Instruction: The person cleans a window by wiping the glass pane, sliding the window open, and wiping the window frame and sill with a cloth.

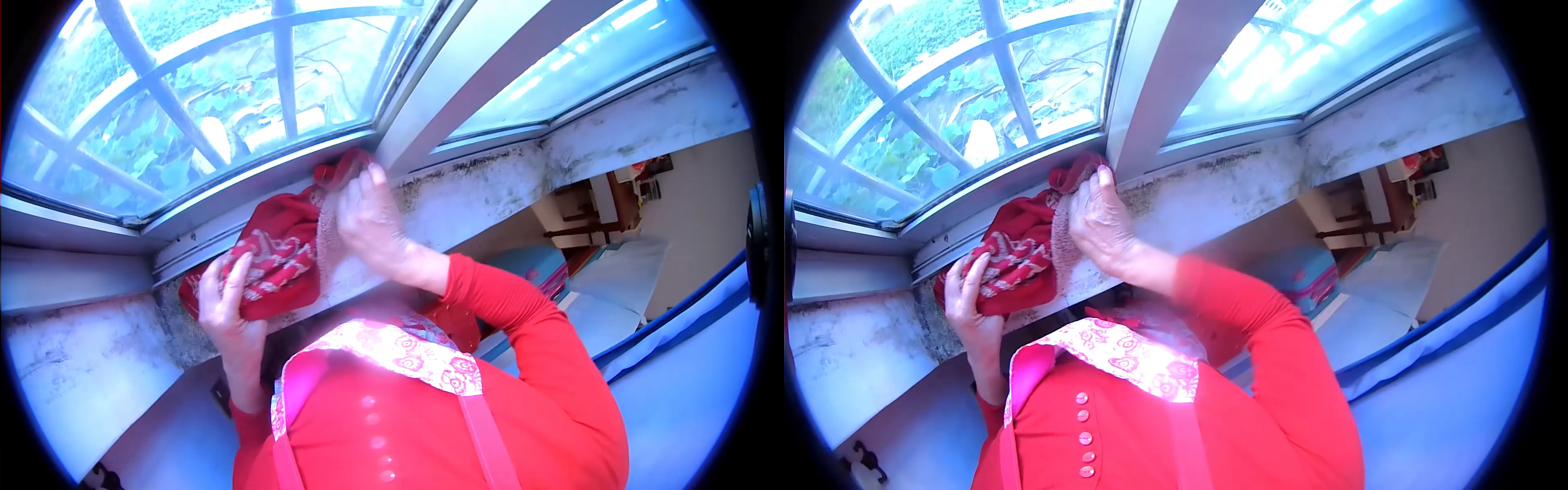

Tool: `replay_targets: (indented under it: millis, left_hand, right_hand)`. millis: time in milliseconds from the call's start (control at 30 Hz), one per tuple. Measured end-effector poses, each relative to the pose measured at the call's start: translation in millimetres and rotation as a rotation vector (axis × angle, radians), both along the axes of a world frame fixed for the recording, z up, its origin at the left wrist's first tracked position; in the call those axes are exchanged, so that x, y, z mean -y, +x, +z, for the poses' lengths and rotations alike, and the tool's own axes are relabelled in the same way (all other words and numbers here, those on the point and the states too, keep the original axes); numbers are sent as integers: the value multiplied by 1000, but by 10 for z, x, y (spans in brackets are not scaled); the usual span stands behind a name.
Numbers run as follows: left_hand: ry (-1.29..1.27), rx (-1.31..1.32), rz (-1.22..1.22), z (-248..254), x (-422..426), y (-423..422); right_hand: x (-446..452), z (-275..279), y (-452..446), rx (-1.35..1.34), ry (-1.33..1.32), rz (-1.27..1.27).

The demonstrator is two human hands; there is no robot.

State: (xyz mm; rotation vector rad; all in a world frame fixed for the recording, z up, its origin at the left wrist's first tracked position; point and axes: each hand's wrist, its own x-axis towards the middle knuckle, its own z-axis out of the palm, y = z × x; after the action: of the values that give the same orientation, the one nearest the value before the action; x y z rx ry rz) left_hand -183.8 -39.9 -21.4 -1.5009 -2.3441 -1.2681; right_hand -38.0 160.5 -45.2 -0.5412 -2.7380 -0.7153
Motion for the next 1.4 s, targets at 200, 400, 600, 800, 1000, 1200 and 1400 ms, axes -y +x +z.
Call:
replay_targets:
  millis: [200, 400, 600, 800, 1000, 1200, 1400]
  left_hand:
    - [-56, 96, 146, -13, 310, -229]
    - [-90, 82, 122, 91, 326, -194]
    - [-36, 2, 23, 115, -17, 70]
    - [-23, 31, 30, -2, 5, 23]
    - [-61, 71, 98, 35, 214, -152]
    - [-77, 76, 209, 110, 495, -289]
    - [-66, 48, 156, 215, 344, -82]
  right_hand:
    - [645, -227, -671, -280, -352, 119]
    - [248, 6, -398, -75, 63, 299]
    - [-290, 238, 141, 346, -239, 142]
    - [-228, 247, 145, 189, -534, 61]
    - [-39, 45, -91, -45, -641, 168]
    - [562, -150, -916, -209, -604, 433]
    - [121, 101, -440, -42, -400, 464]
